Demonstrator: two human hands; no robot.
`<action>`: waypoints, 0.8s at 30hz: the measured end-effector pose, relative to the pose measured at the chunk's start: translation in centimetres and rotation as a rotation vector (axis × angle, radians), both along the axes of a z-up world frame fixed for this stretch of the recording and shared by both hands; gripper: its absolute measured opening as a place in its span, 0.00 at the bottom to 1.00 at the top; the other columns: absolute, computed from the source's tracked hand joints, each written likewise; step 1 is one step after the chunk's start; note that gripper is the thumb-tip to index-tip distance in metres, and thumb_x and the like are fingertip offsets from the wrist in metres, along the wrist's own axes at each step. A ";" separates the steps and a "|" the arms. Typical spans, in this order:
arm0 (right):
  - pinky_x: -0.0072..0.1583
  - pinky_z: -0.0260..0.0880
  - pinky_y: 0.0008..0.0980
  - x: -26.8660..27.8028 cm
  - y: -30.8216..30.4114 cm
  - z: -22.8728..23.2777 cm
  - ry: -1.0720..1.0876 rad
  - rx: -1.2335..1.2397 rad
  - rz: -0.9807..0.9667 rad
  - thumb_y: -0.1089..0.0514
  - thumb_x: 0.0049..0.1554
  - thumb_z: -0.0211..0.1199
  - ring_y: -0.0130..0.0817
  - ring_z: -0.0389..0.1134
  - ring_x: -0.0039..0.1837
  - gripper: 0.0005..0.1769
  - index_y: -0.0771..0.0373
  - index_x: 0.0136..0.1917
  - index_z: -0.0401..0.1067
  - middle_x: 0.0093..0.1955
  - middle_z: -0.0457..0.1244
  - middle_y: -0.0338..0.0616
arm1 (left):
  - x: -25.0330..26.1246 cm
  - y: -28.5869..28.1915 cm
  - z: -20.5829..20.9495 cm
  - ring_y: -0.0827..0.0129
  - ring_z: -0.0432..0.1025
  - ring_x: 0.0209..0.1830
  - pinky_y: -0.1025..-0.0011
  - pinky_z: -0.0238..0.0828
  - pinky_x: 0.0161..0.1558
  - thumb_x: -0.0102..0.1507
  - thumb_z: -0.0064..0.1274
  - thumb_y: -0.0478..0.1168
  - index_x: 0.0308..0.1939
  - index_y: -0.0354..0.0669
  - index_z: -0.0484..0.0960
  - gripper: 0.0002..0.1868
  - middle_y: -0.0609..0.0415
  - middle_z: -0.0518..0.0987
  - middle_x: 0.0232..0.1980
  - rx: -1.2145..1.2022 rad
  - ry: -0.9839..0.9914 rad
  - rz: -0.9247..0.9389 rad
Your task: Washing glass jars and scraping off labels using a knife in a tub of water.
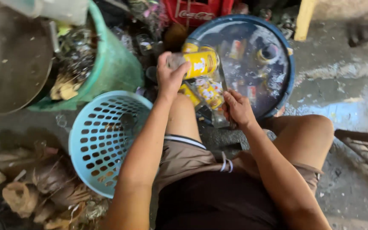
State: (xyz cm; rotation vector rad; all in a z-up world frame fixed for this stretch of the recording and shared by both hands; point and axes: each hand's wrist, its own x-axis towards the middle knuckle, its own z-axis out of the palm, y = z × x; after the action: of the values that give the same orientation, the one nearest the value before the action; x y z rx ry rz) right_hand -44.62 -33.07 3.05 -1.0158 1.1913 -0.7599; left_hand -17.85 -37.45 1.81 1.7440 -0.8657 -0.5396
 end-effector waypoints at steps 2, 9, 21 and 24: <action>0.26 0.65 0.36 0.9 0.6 1.2 0.024 -0.009 0.075 0.52 0.67 0.59 0.40 0.66 0.22 0.13 0.62 0.48 0.76 0.24 0.63 0.51 | -0.2 3.5 3.2 0.46 0.77 0.56 0.57 0.81 0.46 0.51 0.74 0.48 0.66 0.54 0.72 0.42 0.39 0.77 0.58 0.014 0.134 0.018; 0.33 0.67 0.35 1.7 1.2 3.7 0.212 -0.086 0.320 0.48 0.67 0.57 0.39 0.67 0.24 0.17 0.59 0.47 0.80 0.20 0.63 0.47 | 0.7 11.2 4.2 0.48 0.72 0.62 0.54 0.68 0.64 0.38 0.75 0.44 0.64 0.56 0.72 0.50 0.47 0.76 0.60 0.028 -0.044 -0.177; 0.57 0.65 0.64 5.5 2.4 9.9 0.602 -0.306 0.381 0.47 0.64 0.57 0.67 0.70 0.55 0.26 0.52 0.73 0.69 0.46 0.70 0.69 | 0.3 11.7 5.3 0.47 0.75 0.56 0.58 0.72 0.57 0.39 0.66 0.32 0.59 0.46 0.74 0.41 0.45 0.79 0.56 -0.174 -0.174 -0.242; 0.39 0.72 0.59 6.1 5.7 11.6 0.274 -0.816 0.602 0.55 0.62 0.57 0.64 0.71 0.35 0.26 0.67 0.71 0.69 0.30 0.67 0.65 | 1.1 11.9 4.0 0.53 0.76 0.55 0.64 0.73 0.56 0.40 0.72 0.35 0.57 0.47 0.75 0.40 0.47 0.80 0.54 -0.192 -0.216 -0.248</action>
State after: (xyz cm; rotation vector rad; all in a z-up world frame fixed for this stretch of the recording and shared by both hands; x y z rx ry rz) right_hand -38.48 -27.32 14.62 -2.0916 0.7011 -0.6271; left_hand -16.78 -25.51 5.85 1.5473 -1.2561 -0.4173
